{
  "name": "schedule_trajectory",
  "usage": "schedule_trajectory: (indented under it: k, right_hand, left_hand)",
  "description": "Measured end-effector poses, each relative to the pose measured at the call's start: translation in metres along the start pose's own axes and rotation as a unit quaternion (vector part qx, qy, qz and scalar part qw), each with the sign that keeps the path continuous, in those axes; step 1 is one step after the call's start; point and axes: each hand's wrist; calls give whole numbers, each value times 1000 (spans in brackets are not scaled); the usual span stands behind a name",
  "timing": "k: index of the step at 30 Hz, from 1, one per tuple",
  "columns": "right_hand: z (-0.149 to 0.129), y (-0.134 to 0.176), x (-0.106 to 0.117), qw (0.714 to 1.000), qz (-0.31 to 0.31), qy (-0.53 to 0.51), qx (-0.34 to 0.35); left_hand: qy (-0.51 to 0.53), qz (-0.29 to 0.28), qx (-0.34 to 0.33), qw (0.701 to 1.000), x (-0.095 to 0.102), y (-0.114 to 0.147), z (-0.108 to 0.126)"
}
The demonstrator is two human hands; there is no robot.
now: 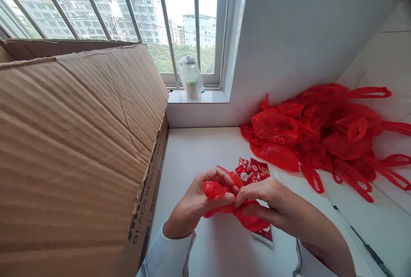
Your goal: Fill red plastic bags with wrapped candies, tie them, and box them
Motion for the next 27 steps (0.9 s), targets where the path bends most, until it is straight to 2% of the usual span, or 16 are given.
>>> schedule_trajectory:
  k: [1, 3, 5, 6, 7, 10, 12, 14, 16, 18, 19, 24, 27]
  right_hand:
    - [1, 1, 2, 1000, -13, 4, 7]
    - [5, -1, 5, 999, 34, -13, 15]
    - [8, -8, 5, 989, 128, -76, 9]
    - [8, -13, 4, 982, 153, -113, 6]
    - [9, -19, 2, 978, 150, -145, 7]
    - [10, -36, -9, 982, 37, -182, 23]
    - [13, -46, -17, 982, 24, -187, 9]
    - [17, -51, -22, 978, 35, -204, -8]
    - [21, -53, -24, 972, -1, -235, 1]
    - [25, -53, -25, 962, -47, -270, 15]
    - [26, -52, -25, 959, -51, -280, 16]
    - [23, -49, -20, 975, 17, -222, -2]
    - [19, -50, -22, 978, -1, -205, -22]
  left_hand:
    - [-68, -20, -22, 997, -1, 2, 2]
    - [-229, -49, -61, 970, -3, 7, 3]
    - [-381, -85, -91, 916, -7, 12, 1]
    - [-443, -107, -104, 884, -10, 14, 0]
    - [-496, -126, -123, 851, -12, 15, -1]
    - [-613, -127, -212, 750, -16, 15, -2]
    - [-656, -79, -281, 696, -15, 12, 1]
    - [-667, -21, -338, 664, -12, 10, 4]
    - [-657, 28, -374, 654, -8, 9, 6]
    - [-645, 57, -392, 654, -4, 8, 6]
    - [-640, 67, -398, 654, -2, 8, 4]
    - [-624, 86, -399, 666, 7, 5, -10]
    - [-611, 118, -424, 658, 9, 3, -18]
Point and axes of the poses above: each hand's wrist, its own y-axis away from the middle knuckle, its own x-axis out of the back of the hand, z = x × y, and after that the axes turned 12 degrees about -x, right-handed
